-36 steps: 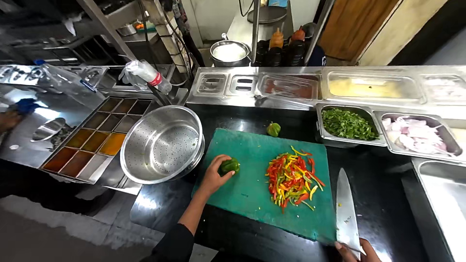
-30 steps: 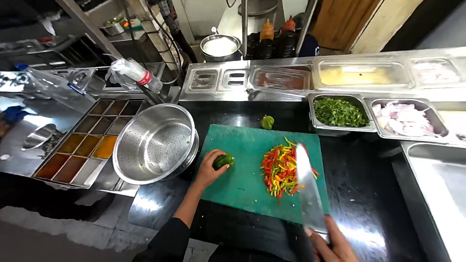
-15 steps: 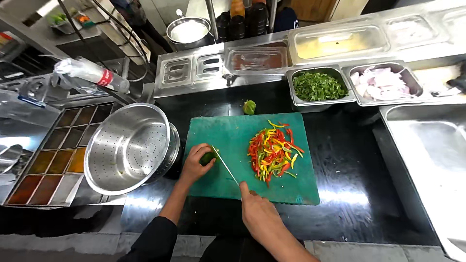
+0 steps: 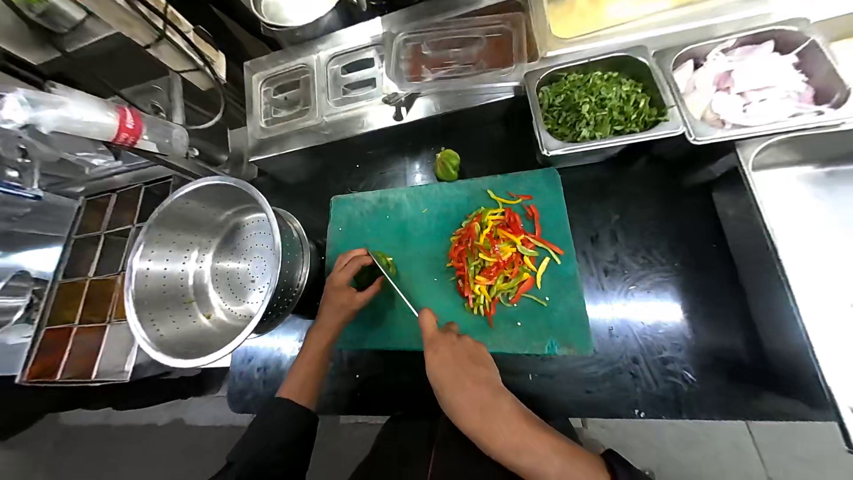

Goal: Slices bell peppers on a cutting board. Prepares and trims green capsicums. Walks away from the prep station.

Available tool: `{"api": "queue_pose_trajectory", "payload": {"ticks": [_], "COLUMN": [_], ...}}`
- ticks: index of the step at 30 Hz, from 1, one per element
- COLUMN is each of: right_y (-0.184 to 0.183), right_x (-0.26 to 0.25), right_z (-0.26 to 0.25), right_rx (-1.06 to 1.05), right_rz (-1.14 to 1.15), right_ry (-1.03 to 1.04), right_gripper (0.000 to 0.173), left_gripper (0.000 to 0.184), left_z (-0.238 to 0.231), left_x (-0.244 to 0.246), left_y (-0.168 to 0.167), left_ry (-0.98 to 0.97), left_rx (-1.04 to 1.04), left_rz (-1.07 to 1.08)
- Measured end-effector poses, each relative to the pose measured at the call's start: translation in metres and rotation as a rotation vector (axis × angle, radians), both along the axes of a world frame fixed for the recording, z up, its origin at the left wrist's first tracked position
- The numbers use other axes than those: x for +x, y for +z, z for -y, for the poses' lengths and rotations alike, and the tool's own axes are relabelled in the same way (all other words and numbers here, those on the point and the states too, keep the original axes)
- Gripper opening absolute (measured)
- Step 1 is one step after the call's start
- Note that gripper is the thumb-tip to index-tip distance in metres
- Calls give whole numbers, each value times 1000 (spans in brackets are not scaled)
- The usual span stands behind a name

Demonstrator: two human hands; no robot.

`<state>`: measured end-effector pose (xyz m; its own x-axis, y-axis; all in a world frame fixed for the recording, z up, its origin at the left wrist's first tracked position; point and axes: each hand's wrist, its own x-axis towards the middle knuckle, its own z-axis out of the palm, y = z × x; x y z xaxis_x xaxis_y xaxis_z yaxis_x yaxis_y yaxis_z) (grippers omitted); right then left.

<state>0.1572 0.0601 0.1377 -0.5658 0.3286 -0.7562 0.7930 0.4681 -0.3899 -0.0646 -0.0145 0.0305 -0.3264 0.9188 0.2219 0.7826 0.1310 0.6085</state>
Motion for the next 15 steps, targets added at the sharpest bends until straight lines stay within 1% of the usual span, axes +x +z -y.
{"api": "queue_pose_trajectory", "payload": {"ticks": [4,7,12,15], "right_y": [-10,-24,-47,-56], "right_x": [-19,-40,-67,-64], "right_z": [-10,-16,-21,-18], "right_rx": [2,8,86,130], "right_rz": [-54,-145,-315,-335], "right_ry": [-6,-75,-121,-115], "right_gripper": [45,44,29,32], "left_gripper": [32,31,28,25], "left_z": [-1,-1,-2,-2], "left_x": [3,6,4,2], "left_y": [-1,-3,-5,-7], "left_ry": [9,12,-5,-21], "left_rx": [-9,4,10,34], "left_rz": [10,-1,-2,-19]}}
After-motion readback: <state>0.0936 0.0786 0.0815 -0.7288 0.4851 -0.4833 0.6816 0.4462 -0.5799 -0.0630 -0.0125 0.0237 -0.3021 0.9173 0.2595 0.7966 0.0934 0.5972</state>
